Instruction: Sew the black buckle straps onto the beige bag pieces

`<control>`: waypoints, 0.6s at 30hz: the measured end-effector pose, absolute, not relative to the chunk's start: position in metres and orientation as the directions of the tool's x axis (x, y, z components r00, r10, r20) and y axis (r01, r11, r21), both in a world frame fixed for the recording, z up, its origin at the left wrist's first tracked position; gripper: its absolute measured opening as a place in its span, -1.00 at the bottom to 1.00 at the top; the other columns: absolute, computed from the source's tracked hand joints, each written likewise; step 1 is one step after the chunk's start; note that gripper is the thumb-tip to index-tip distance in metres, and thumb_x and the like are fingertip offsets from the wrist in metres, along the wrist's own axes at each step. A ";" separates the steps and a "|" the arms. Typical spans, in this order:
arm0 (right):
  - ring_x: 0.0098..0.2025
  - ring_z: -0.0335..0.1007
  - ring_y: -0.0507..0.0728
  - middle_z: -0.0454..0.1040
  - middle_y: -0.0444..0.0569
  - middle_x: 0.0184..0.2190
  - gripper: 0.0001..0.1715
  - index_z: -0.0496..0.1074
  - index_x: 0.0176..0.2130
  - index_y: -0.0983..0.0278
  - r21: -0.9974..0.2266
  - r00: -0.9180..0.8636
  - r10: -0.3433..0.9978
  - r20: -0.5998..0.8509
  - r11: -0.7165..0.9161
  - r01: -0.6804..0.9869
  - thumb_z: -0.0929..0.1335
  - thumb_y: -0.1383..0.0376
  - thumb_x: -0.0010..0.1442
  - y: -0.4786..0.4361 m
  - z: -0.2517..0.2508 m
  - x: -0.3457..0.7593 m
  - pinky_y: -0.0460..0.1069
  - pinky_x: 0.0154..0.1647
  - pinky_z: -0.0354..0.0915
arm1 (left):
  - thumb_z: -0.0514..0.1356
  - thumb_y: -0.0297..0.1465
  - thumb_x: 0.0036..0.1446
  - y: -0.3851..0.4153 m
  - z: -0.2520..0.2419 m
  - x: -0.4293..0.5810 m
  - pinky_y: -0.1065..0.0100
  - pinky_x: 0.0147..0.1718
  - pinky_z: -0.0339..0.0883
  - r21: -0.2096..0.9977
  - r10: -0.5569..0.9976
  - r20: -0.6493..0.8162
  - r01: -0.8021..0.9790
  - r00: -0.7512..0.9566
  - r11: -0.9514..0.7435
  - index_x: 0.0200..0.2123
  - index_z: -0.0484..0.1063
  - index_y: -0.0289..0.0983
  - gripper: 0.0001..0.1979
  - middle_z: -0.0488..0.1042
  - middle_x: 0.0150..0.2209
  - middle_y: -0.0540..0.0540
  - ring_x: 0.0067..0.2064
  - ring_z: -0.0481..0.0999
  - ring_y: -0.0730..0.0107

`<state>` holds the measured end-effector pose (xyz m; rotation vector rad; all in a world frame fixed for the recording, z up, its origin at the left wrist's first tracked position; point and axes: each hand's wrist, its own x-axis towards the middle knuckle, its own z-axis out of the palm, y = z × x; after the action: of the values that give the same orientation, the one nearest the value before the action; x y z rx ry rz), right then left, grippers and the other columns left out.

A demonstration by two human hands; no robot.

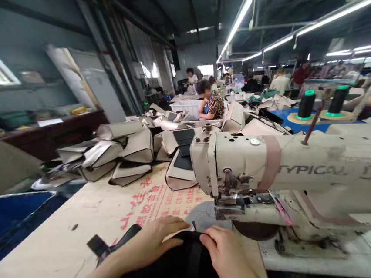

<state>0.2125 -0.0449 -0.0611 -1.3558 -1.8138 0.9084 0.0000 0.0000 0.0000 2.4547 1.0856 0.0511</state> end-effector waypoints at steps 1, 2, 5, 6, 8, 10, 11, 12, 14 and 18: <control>-0.39 0.27 0.01 0.40 -0.18 -0.46 -0.74 0.39 -0.40 0.25 -0.853 -0.221 0.969 0.114 0.209 0.478 0.20 0.25 0.24 -0.045 -0.060 0.212 -0.12 -0.38 0.00 | 0.02 -0.24 0.16 0.000 0.000 0.000 0.21 0.05 0.11 0.442 0.689 -0.151 0.672 0.709 -0.594 0.04 0.26 -0.04 -0.64 0.34 0.04 0.00 0.07 0.28 0.25; -0.39 0.27 0.02 0.40 -0.17 -0.45 -0.73 0.39 -0.41 0.26 -0.860 -0.223 0.968 0.111 0.206 0.467 0.20 0.25 0.23 -0.044 -0.058 0.211 -0.12 -0.38 -0.01 | 0.01 -0.24 0.16 0.001 0.000 0.000 0.20 0.10 0.04 0.469 0.675 -0.158 0.656 0.721 -0.591 0.06 0.22 0.00 -0.63 0.28 0.10 0.03 0.13 0.20 0.25; -0.42 0.24 0.03 0.39 -0.15 -0.48 -0.70 0.38 -0.44 0.28 -0.884 -0.227 0.970 0.086 0.179 0.431 0.20 0.22 0.22 -0.042 -0.055 0.211 -0.11 -0.40 -0.02 | -0.06 -0.22 0.19 0.002 -0.008 0.000 0.18 0.12 -0.03 0.570 0.676 -0.190 0.641 0.712 -0.514 0.04 0.26 -0.03 -0.65 0.30 0.08 0.06 0.13 0.19 0.25; -0.44 0.22 0.03 0.37 -0.15 -0.50 -0.69 0.37 -0.46 0.29 -0.893 -0.229 0.971 0.074 0.167 0.419 0.20 0.21 0.22 -0.041 -0.055 0.210 -0.11 -0.41 -0.03 | -0.09 -0.21 0.20 0.003 -0.012 0.001 0.18 0.10 0.01 0.605 0.693 -0.205 0.646 0.692 -0.466 -0.03 0.32 -0.08 -0.65 0.38 0.00 0.05 0.06 0.27 0.26; -0.50 0.15 0.01 0.32 -0.17 -0.57 -0.64 0.35 -0.50 0.31 -0.908 -0.229 0.972 0.053 0.143 0.395 0.20 0.18 0.21 -0.040 -0.056 0.209 -0.11 -0.47 -0.06 | -0.14 -0.19 0.21 0.004 -0.020 0.002 0.22 0.05 0.07 0.651 0.732 -0.217 0.655 0.645 -0.384 -0.28 0.45 -0.22 -0.60 0.49 -0.30 0.05 -0.20 0.43 0.34; -0.54 0.09 -0.01 0.25 -0.18 -0.63 -0.59 0.31 -0.54 0.33 -0.920 -0.218 0.975 0.036 0.117 0.375 0.19 0.14 0.21 -0.042 -0.059 0.204 -0.11 -0.52 -0.10 | -0.14 -0.20 0.21 0.008 -0.019 0.003 0.26 0.05 0.07 0.657 0.762 -0.196 0.660 0.617 -0.364 -0.50 0.41 -0.28 -0.55 0.41 -0.54 0.10 -0.39 0.40 0.45; -0.54 0.06 -0.02 0.22 -0.18 -0.64 -0.56 0.30 -0.55 0.34 -0.929 -0.205 0.978 0.026 0.099 0.356 0.18 0.12 0.21 -0.043 -0.061 0.200 -0.12 -0.54 -0.11 | -0.12 -0.20 0.20 0.012 -0.015 0.004 0.29 0.04 0.07 0.650 0.766 -0.182 0.660 0.617 -0.378 -0.53 0.40 -0.29 -0.56 0.38 -0.57 0.11 -0.41 0.38 0.47; -0.54 0.06 -0.02 0.21 -0.18 -0.64 -0.53 0.29 -0.56 0.34 -0.948 -0.179 0.984 0.018 0.074 0.311 0.17 0.09 0.20 -0.045 -0.065 0.195 -0.12 -0.54 -0.10 | -0.09 -0.20 0.19 0.017 -0.007 0.006 0.33 0.00 0.11 0.639 0.755 -0.180 0.659 0.630 -0.397 -0.52 0.40 -0.28 -0.58 0.38 -0.56 0.11 -0.40 0.38 0.48; -0.52 0.10 0.00 0.24 -0.15 -0.63 -0.48 0.32 -0.54 0.36 -0.994 -0.093 0.996 -0.008 0.003 0.112 0.18 0.02 0.18 -0.048 -0.073 0.182 -0.13 -0.53 -0.04 | -0.05 -0.22 0.16 0.033 0.012 0.015 0.44 -0.19 0.22 0.591 0.709 -0.225 0.672 0.669 -0.446 -0.47 0.42 -0.28 -0.64 0.40 -0.52 0.09 -0.39 0.37 0.48; -0.43 0.27 0.11 0.38 -0.04 -0.54 -0.42 0.45 -0.37 0.41 -0.857 0.038 0.981 -0.188 -0.145 -0.495 0.30 -0.09 0.03 -0.043 -0.083 0.165 -0.09 -0.44 0.18 | 0.15 -0.29 -0.03 0.075 0.041 0.048 0.53 -0.49 0.18 0.441 0.639 -0.350 0.723 0.685 -0.533 -0.61 0.43 -0.28 -0.78 0.39 -0.63 0.08 -0.53 0.33 0.51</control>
<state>0.1645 -0.0432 -0.0826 -0.9774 -0.6766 1.4689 0.0485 0.0753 0.0406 2.3325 1.0435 -0.1957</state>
